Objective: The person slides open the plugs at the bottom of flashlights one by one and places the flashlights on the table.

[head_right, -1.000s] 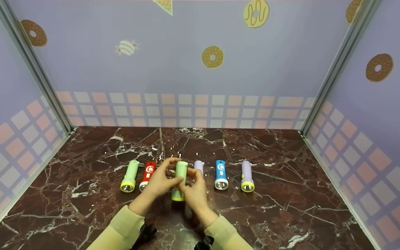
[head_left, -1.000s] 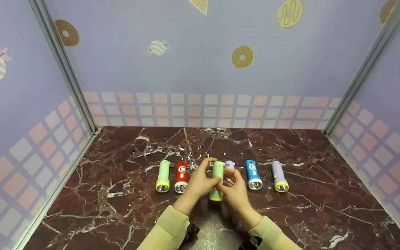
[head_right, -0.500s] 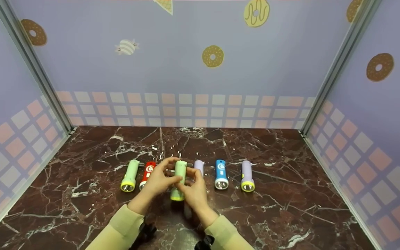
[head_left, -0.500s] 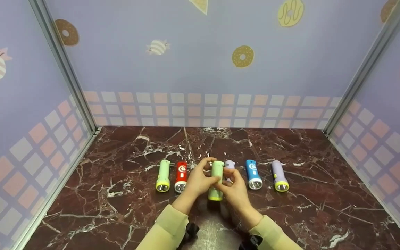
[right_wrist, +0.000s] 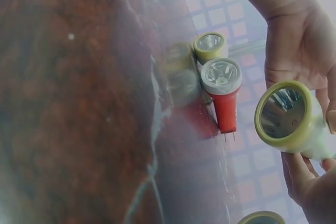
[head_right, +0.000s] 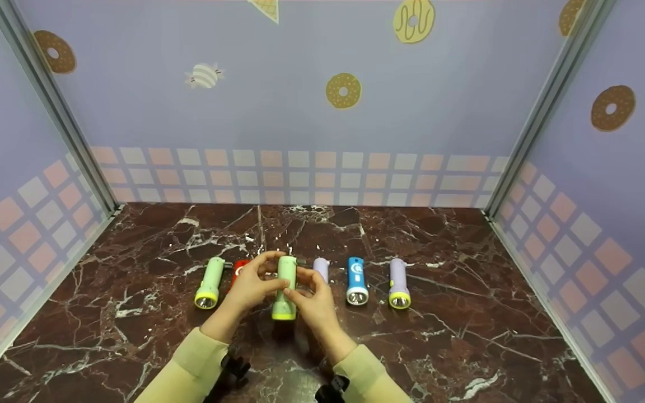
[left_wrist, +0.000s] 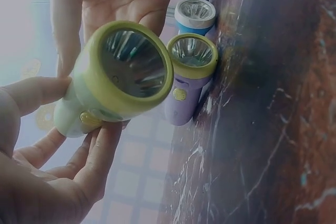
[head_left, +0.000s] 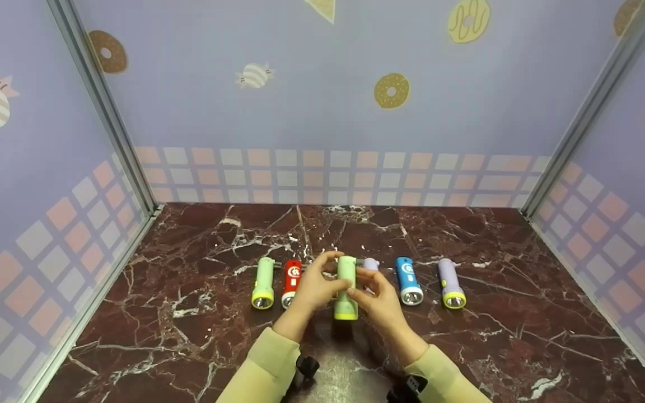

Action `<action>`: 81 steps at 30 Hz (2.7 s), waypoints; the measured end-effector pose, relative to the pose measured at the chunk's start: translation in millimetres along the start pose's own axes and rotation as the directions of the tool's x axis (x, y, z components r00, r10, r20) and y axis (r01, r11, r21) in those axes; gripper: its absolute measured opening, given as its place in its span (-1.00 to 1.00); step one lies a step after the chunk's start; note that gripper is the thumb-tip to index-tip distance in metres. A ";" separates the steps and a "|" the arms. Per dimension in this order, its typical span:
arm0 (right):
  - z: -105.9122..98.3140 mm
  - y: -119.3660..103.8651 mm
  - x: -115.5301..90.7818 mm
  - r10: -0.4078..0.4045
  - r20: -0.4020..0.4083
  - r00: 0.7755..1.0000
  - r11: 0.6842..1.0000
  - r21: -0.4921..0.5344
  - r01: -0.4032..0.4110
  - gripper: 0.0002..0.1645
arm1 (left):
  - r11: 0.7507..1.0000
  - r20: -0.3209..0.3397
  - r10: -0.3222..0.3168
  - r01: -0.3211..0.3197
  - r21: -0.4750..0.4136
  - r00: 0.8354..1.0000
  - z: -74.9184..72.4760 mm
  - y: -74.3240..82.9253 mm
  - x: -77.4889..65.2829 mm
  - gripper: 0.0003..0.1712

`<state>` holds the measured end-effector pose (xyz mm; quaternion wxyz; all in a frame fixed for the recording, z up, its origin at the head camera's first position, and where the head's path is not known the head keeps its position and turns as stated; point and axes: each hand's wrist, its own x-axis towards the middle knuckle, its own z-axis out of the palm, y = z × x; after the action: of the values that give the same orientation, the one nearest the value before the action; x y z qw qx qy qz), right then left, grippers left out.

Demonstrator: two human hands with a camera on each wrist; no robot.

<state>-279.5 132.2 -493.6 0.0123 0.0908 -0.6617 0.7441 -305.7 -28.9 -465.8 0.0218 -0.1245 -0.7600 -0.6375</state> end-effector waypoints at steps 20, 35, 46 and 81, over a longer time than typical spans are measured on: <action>2.6 -2.6 -3.2 0.092 0.137 0.986 0.996 -0.007 -0.092 -0.21 | 0.996 -0.071 -0.076 0.072 -0.052 0.995 -16.2 4.0 3.9 -0.29; 6.0 1.0 -4.9 0.095 0.114 0.989 0.994 -0.055 -0.090 -0.22 | 0.998 -0.078 -0.067 0.066 -0.023 0.995 -15.5 2.6 3.3 -0.29; 10.0 -0.7 -2.3 0.134 0.083 0.988 0.990 -0.045 -0.130 -0.22 | 0.992 -0.073 -0.129 0.130 0.008 0.989 -17.9 0.8 8.7 -0.29; 39.6 8.8 37.5 0.306 0.005 0.952 0.952 -0.002 -0.306 -0.25 | 0.927 -0.104 -0.235 0.255 0.274 0.966 -38.8 -10.5 37.9 -0.32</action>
<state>-312.8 88.1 -492.3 -0.1049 -0.0110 -0.6684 0.7363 -349.6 -62.2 -461.5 -0.0141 -0.0022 -0.8523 -0.5229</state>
